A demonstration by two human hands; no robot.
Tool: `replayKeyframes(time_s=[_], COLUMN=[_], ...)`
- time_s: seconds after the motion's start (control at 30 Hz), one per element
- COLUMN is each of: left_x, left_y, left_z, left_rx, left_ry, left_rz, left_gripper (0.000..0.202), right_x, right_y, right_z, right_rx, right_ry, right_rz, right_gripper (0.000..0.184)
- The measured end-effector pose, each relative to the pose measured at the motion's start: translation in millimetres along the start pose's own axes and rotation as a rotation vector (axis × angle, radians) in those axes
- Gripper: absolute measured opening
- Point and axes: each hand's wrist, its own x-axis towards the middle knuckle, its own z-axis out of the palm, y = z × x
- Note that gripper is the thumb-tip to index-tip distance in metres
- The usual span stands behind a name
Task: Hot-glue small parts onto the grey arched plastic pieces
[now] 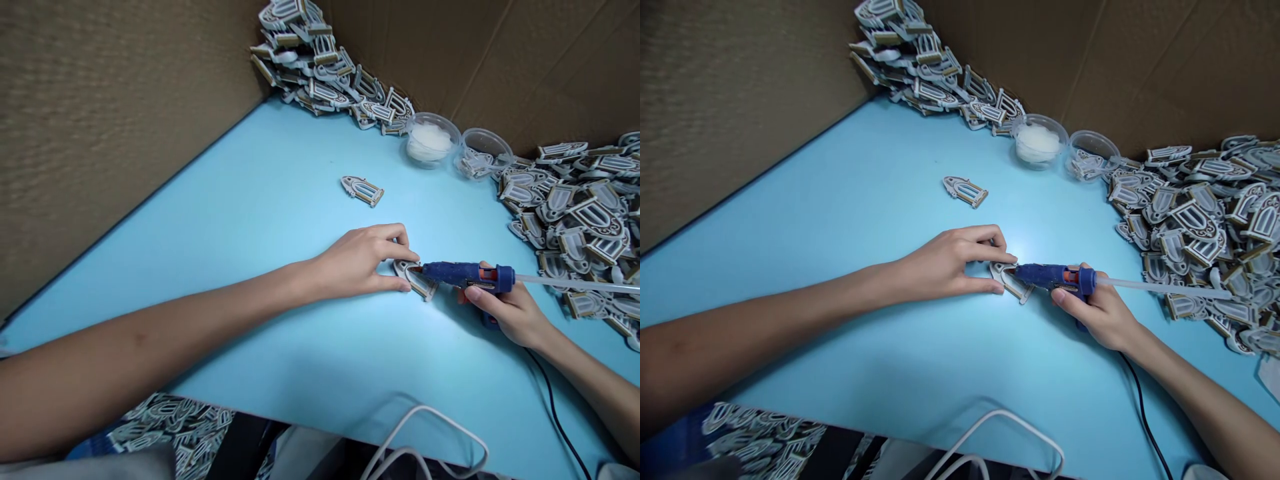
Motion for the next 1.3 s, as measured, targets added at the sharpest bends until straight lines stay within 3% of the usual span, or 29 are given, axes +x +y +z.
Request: replayKeyframes(time_s=[0.8, 0.97, 1.03, 1.13, 1.2, 1.3], left_x=[0.0, 0.7, 0.7, 0.0, -0.8, -2.5], left_y=[-1.0, -1.9, -1.0, 3.4, 7.9, 14.1], left_z=[1.4, 1.1, 0.1, -1.7, -2.1, -1.4], left_rx=[-0.028, -0.037, -0.034, -0.009, 0.048, 0.157], left_ry=[0.009, 0.003, 0.004, 0.014, 0.004, 0.018], left_rz=[-0.001, -0.014, -0.024, 0.018, 0.071, 0.059], left_gripper=[0.037, 0.038, 0.039, 0.044, 0.047, 0.059], right_x=[-3.4, -4.9, -5.9, -5.9, -4.2, -1.4], right_y=[3.5, 2.0, 1.0, 4.1, 9.5, 18.1], right_z=[1.6, 5.9, 9.4, 12.1, 11.3, 7.8], right_rx=[0.03, 0.179, 0.33, 0.46, 0.408, 0.304], right_ry=[0.032, 0.041, 0.107, 0.316, 0.434, 0.507], right_rz=[0.038, 0.058, 0.019, -0.085, -0.145, -0.143], right_gripper=[0.049, 0.048, 0.052, 0.054, 0.048, 0.044])
